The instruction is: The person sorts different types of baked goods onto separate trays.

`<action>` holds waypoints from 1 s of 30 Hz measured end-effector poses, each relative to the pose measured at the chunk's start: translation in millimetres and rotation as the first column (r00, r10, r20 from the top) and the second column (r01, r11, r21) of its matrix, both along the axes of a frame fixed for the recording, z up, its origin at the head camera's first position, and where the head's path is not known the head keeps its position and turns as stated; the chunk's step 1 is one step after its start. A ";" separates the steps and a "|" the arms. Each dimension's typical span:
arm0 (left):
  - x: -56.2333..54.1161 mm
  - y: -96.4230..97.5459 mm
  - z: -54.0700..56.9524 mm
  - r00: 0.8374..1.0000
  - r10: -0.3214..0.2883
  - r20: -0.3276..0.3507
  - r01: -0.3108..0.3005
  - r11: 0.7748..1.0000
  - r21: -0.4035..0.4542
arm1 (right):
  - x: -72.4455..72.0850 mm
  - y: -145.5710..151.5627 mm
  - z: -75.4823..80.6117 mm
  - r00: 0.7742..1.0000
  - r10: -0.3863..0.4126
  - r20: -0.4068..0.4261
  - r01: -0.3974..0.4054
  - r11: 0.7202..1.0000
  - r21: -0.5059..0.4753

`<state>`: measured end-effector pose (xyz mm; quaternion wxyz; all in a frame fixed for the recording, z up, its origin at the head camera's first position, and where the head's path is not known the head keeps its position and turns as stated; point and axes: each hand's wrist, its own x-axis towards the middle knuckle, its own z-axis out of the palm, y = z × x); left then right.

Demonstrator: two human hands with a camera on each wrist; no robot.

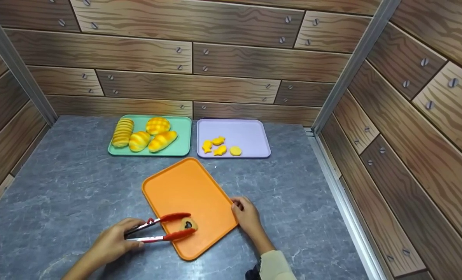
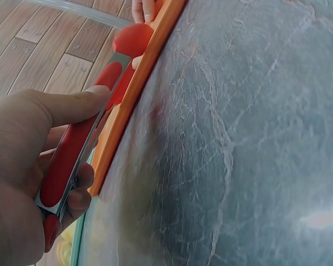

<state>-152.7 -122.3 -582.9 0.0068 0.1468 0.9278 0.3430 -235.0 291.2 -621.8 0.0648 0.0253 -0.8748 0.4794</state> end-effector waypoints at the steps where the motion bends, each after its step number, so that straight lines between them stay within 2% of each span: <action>1: -0.2 0.2 0.0 1.000 0.001 -0.001 -0.001 1.000 0.000 | 0.1 0.0 -0.2 1.000 -0.002 -0.002 0.002 1.000 0.000; 9: 0.0 2.3 -1.2 0.999 0.011 -0.031 -0.010 1.000 0.003 | 0.6 1.5 -0.7 1.000 0.013 -0.009 -0.013 0.999 -0.033; 17: -4.6 4.2 0.5 1.000 0.023 -0.019 -0.022 0.999 0.034 | 1.0 0.9 0.2 1.000 0.015 -0.002 -0.015 1.000 -0.015; 23: -12.3 8.4 2.9 0.999 0.039 -0.010 -0.038 0.998 0.056 | 1.4 0.3 -0.2 1.000 0.011 -0.014 -0.011 1.000 0.006; 30: -28.4 20.1 2.5 0.999 0.049 0.000 -0.049 0.996 0.074 | 0.6 0.7 -1.0 1.000 0.014 -0.016 -0.014 1.000 0.002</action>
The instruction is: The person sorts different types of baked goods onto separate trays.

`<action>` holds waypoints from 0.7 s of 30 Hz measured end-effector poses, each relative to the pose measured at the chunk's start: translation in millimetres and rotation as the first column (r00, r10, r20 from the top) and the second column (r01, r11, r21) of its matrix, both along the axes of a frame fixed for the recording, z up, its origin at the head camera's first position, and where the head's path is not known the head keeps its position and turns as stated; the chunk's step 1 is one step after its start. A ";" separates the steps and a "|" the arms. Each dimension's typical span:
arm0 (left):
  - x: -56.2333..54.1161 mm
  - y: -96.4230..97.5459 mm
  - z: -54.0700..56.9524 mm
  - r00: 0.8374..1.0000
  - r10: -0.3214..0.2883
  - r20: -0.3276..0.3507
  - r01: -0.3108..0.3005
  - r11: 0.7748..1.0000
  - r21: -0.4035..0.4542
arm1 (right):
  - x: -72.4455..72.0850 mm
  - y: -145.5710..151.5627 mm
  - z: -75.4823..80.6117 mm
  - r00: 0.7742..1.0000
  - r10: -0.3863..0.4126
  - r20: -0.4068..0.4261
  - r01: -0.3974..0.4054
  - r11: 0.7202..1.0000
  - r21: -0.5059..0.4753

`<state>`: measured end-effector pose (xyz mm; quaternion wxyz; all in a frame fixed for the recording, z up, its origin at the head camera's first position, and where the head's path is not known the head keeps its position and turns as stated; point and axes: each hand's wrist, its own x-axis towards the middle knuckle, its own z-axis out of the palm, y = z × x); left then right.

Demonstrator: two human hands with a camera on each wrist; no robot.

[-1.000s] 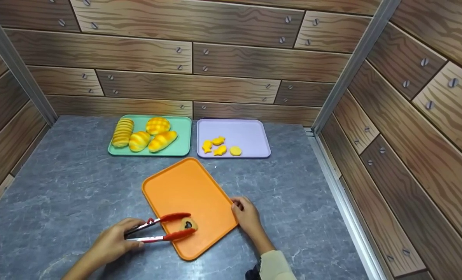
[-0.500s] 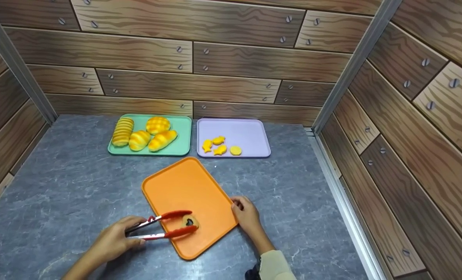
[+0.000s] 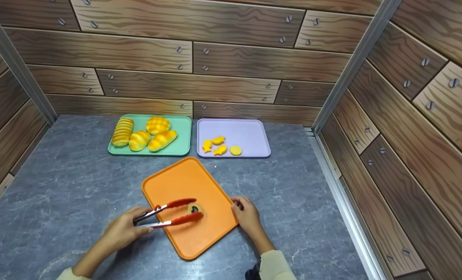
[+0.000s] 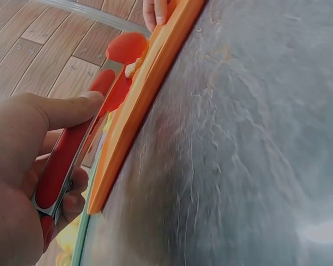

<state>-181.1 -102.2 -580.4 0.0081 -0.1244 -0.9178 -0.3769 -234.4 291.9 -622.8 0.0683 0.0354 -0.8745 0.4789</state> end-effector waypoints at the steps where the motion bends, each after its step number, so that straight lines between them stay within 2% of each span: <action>1: -2.6 1.9 -0.3 1.000 0.003 -0.002 -0.003 1.000 -0.003 | 0.1 -0.1 0.0 1.000 -0.002 0.004 0.002 1.000 -0.002; 7: -19.2 13.6 -0.6 0.999 0.038 -0.016 -0.038 0.999 0.018 | 0.9 -1.8 2.0 0.999 -0.026 0.045 0.026 1.000 0.007; 11: -32.2 20.7 0.2 0.998 0.059 -0.028 -0.058 0.998 0.028 | 1.3 -1.7 1.8 0.999 -0.019 0.035 0.019 1.000 0.005; 21: -73.8 40.7 4.2 0.991 0.119 -0.059 -0.116 0.992 0.058 | 1.1 -1.7 0.9 1.000 -0.010 -0.002 0.010 1.000 -0.002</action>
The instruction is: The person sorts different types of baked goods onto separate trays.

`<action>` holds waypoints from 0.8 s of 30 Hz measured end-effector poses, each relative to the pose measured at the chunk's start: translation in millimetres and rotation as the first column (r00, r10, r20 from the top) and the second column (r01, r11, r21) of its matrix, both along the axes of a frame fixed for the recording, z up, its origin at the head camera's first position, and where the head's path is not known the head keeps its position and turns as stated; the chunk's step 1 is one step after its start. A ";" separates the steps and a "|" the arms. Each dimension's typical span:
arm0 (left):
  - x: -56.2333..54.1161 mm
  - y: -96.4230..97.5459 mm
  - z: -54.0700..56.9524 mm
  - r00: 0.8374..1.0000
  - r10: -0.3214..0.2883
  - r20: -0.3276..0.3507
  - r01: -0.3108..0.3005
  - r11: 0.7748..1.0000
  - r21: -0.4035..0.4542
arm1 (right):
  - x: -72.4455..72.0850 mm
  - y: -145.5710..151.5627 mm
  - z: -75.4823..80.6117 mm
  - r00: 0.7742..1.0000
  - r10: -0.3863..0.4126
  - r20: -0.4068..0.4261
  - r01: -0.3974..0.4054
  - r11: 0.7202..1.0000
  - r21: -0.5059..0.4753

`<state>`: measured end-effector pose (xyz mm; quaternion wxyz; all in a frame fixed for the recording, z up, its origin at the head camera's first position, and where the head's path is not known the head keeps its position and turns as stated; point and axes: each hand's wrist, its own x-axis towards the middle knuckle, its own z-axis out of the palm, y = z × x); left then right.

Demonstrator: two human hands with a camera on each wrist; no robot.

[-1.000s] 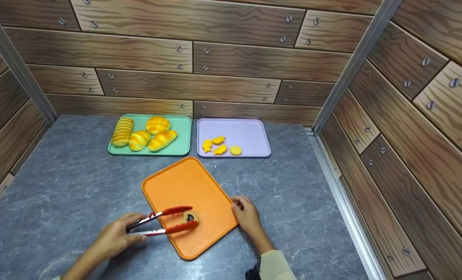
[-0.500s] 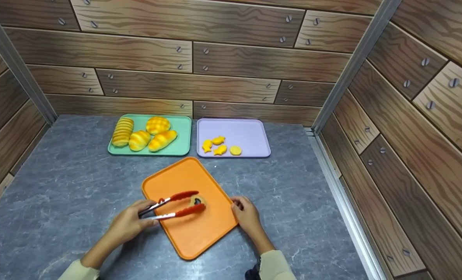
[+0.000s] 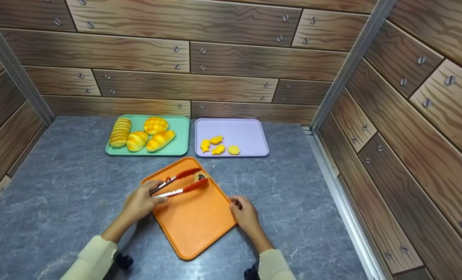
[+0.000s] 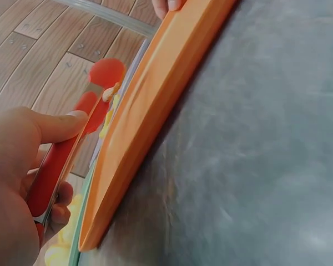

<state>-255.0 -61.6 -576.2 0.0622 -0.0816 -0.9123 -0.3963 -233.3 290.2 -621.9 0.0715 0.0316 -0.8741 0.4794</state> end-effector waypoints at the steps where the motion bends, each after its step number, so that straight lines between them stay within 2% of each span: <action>1: -4.7 2.1 0.3 1.000 0.010 -0.001 -0.010 1.000 0.001 | -0.3 0.1 -0.2 1.000 -0.001 0.001 0.001 1.000 -0.002; 8: -33.7 14.5 1.8 0.998 0.062 -0.030 -0.062 0.998 0.007 | 0.1 0.8 -0.3 1.000 0.002 -0.001 -0.002 1.000 -0.008; 12: -49.0 22.2 3.7 0.996 0.085 -0.025 -0.084 0.996 0.019 | -0.1 1.0 0.4 1.000 0.008 -0.005 -0.008 1.000 -0.022; 19: -79.8 38.3 6.8 0.995 0.096 -0.024 -0.095 0.994 0.046 | -0.1 1.4 0.2 1.000 0.002 0.005 -0.002 1.000 -0.028; 24: -100.2 47.6 9.3 0.989 0.140 -0.042 -0.137 0.988 0.070 | 0.1 1.5 0.6 1.000 0.013 0.008 -0.013 1.000 -0.021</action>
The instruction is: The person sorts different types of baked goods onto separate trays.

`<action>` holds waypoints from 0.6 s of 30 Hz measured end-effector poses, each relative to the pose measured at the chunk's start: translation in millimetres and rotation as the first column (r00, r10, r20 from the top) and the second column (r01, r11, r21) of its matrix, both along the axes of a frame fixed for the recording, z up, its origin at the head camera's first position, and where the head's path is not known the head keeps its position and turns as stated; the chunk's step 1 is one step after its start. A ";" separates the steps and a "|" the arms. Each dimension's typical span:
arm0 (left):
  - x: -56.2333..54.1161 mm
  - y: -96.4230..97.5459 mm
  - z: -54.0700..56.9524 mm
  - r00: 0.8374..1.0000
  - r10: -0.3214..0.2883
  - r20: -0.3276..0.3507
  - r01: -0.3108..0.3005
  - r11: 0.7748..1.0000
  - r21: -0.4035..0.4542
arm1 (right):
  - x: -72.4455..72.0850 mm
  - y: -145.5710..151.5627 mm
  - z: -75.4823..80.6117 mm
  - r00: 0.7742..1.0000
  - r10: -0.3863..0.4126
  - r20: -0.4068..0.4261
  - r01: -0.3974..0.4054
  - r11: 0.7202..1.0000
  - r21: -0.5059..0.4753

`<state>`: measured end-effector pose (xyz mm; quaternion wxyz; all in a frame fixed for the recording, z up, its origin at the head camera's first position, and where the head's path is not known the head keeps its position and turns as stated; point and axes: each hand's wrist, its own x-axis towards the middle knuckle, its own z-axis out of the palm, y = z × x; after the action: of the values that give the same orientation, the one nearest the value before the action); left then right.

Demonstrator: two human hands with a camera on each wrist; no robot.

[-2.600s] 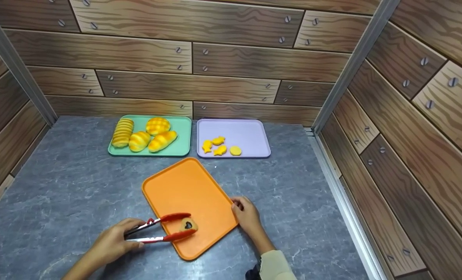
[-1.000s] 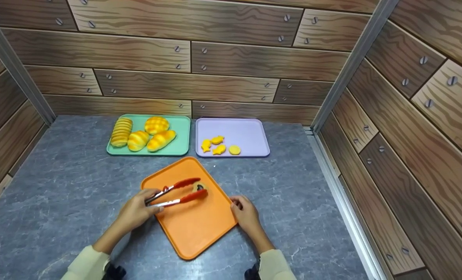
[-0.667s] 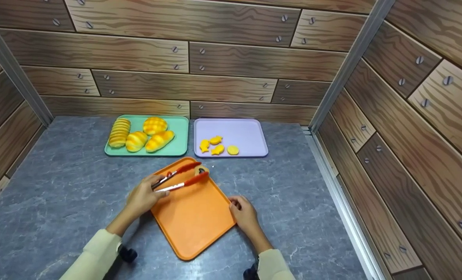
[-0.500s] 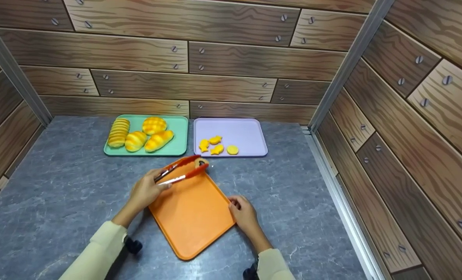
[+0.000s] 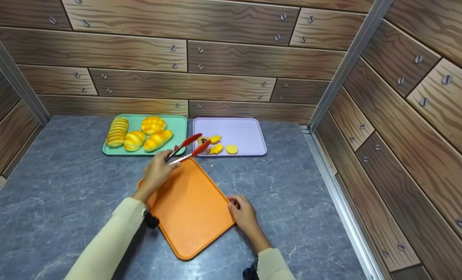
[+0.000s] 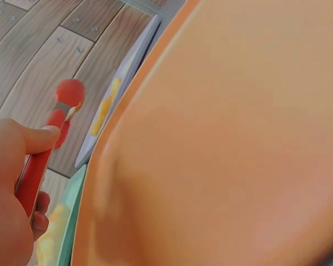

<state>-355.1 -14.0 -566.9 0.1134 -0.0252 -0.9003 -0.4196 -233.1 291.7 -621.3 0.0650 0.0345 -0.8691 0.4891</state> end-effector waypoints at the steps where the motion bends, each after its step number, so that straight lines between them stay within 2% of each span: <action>1: -4.0 2.2 0.2 1.000 0.007 -0.001 -0.007 1.000 0.007 | 0.1 0.2 0.0 1.000 0.000 -0.003 0.000 1.000 0.002; 8: -29.0 19.2 -3.4 0.998 0.063 0.027 -0.063 0.998 0.003 | 1.0 0.3 -0.1 1.000 -0.002 -0.013 0.002 1.000 0.025; 18: -52.8 35.8 -2.9 0.989 0.132 0.068 -0.130 0.991 -0.028 | 1.8 -1.7 0.5 1.000 -0.012 0.001 0.012 1.000 0.016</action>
<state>-407.9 21.8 -569.8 0.1091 0.0473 -0.9083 -0.4012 -231.3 290.0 -620.8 0.0671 0.0294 -0.8733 0.4817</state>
